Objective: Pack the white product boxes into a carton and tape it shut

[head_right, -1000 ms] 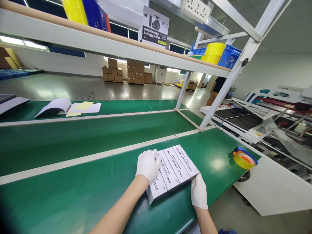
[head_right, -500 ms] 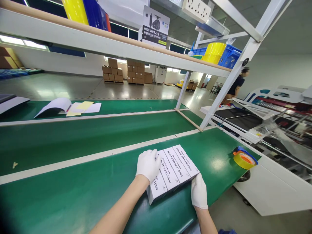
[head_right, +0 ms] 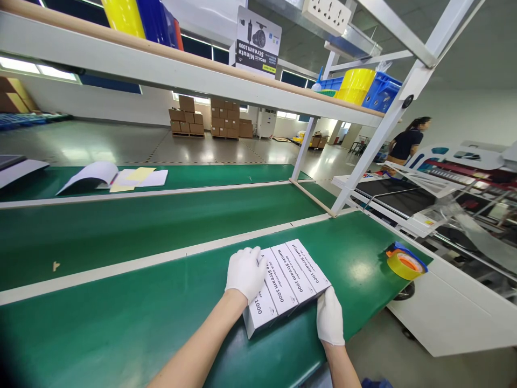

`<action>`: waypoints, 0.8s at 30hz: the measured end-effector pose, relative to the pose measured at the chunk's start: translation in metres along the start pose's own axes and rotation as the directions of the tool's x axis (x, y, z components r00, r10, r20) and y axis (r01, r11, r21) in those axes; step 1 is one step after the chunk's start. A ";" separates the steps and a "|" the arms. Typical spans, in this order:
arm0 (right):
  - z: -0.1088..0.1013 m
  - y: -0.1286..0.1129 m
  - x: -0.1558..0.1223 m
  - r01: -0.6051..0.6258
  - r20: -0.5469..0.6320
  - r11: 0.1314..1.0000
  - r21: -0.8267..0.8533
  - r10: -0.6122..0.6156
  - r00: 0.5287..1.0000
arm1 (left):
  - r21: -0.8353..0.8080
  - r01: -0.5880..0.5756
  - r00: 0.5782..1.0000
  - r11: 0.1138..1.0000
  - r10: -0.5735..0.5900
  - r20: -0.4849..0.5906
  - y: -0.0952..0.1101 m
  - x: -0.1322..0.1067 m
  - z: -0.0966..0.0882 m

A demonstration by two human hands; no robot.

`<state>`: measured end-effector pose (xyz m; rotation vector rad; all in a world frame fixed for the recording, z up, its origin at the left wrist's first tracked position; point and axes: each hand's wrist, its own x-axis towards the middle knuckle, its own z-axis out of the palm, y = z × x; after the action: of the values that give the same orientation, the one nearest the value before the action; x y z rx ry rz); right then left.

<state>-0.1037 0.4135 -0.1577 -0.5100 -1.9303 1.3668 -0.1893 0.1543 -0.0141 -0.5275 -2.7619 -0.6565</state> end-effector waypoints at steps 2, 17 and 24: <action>0.000 -0.001 0.000 0.015 0.010 1.000 0.016 -0.015 1.000 | -0.003 0.000 1.000 1.000 0.000 0.001 0.000 0.000 0.000; -0.001 0.004 -0.001 0.040 0.001 0.999 -0.011 -0.040 0.999 | -0.002 0.004 1.000 1.000 -0.004 0.007 0.001 0.001 -0.001; 0.000 0.002 0.003 0.150 -0.017 0.973 -0.173 -0.155 0.988 | -0.009 0.008 1.000 1.000 -0.008 0.025 -0.001 0.002 -0.003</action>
<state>-0.1060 0.4161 -0.1582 -0.4510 -2.0281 1.0963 -0.1910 0.1522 -0.0111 -0.5303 -2.7867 -0.6687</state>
